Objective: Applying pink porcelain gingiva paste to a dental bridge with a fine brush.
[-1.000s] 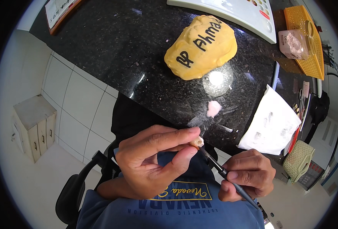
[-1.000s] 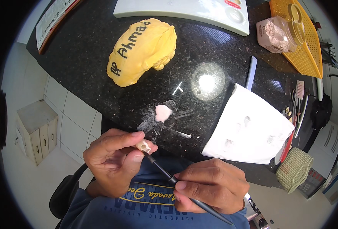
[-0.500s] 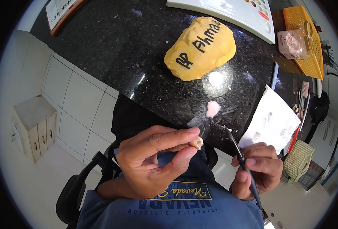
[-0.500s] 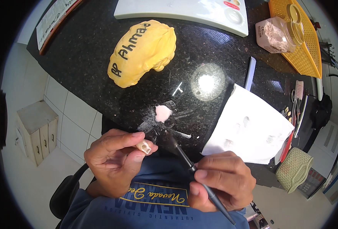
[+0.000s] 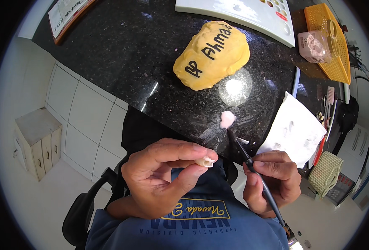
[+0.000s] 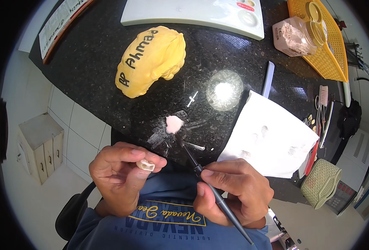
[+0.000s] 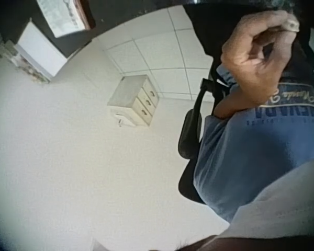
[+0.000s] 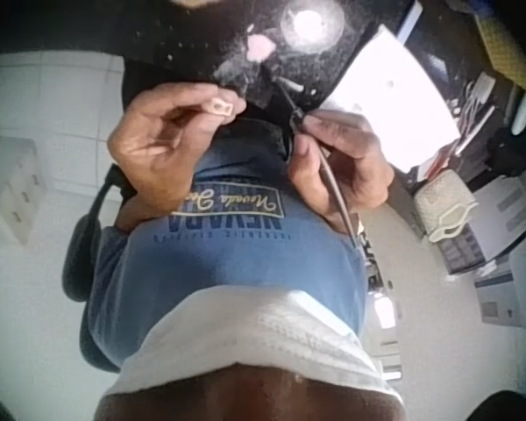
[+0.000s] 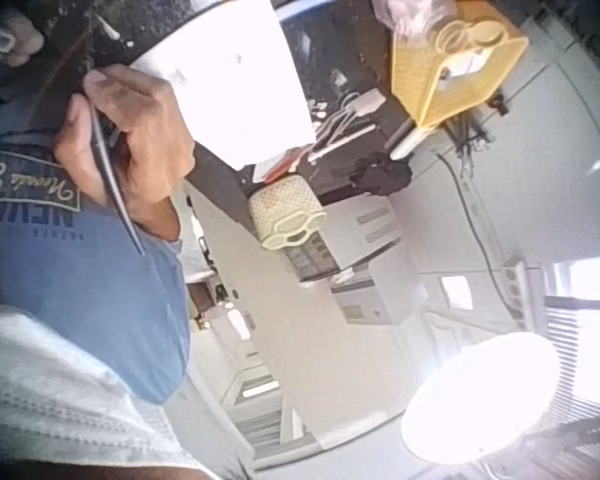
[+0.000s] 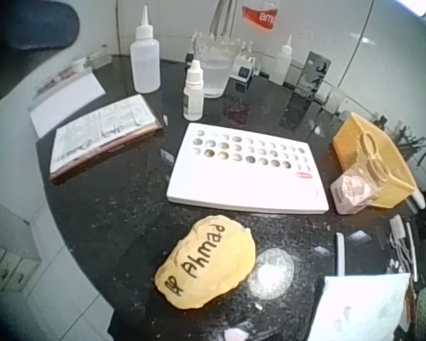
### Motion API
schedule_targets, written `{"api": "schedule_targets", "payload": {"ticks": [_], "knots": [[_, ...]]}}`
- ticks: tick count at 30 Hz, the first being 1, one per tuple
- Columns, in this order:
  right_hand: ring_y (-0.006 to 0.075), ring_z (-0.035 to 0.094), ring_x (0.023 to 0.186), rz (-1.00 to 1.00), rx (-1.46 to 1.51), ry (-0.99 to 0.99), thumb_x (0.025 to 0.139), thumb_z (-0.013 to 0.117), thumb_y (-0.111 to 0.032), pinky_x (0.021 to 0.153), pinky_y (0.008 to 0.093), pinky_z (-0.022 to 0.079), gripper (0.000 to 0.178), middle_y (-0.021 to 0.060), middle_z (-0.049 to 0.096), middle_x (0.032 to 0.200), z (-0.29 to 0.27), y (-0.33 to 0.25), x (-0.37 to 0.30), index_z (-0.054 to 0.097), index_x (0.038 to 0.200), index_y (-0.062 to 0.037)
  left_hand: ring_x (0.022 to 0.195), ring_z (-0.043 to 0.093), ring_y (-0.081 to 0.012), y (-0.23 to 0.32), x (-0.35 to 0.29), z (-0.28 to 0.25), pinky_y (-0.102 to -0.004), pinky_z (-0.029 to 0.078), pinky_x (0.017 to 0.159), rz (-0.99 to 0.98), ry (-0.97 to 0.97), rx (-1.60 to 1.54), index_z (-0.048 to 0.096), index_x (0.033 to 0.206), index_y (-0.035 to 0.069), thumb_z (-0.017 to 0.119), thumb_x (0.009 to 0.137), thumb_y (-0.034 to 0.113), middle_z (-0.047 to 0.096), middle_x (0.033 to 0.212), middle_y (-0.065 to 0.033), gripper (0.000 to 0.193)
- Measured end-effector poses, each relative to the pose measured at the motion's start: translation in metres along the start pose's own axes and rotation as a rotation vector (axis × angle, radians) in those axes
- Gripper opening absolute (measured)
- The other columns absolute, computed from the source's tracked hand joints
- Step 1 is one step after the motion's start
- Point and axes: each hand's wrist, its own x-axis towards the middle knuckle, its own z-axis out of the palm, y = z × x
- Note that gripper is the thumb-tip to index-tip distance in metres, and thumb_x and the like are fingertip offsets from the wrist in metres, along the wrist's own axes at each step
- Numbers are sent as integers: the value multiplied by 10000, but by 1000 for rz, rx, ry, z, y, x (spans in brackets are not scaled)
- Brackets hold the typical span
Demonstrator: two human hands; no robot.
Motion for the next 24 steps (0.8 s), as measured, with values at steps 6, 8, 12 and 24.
{"api": "schedule_targets", "payload": {"ticks": [6, 8, 12, 24], "knots": [[164, 642, 579, 16, 0, -4, 647, 752, 10, 477, 213, 473, 210, 173, 646, 725, 0, -1, 0, 607, 800, 23, 909, 655, -264, 1, 1, 3, -306, 568, 790, -11, 18, -5, 571, 1007, -86, 606, 737, -190, 624, 954, -224, 292], [165, 643, 582, 37, 8, 0, 647, 750, 13, 480, 214, 474, 210, 172, 646, 725, 0, -2, 0, 608, 801, 22, 907, 655, -264, 2, 1, 4, -306, 568, 790, -11, 33, 5, 571, 1005, -87, 607, 737, -190, 626, 955, -226, 289], [167, 644, 589, 51, -1, -4, 646, 756, 10, 487, 216, 477, 219, 170, 649, 732, 0, -4, 0, 611, 810, 18, 901, 657, -260, 1, 1, 3, -302, 568, 785, -6, 40, 43, 579, 1005, -80, 618, 732, -183, 627, 959, -222, 294], [184, 629, 632, -157, 200, -171, 662, 769, -5, 508, 245, 507, 279, 113, 624, 767, -14, 1, 5, 662, 920, 0, 804, 660, -219, -1, 3, 0, -323, 587, 734, 90, 19, 274, 592, 966, -45, 596, 766, -141, 587, 896, -159, 221]]}}
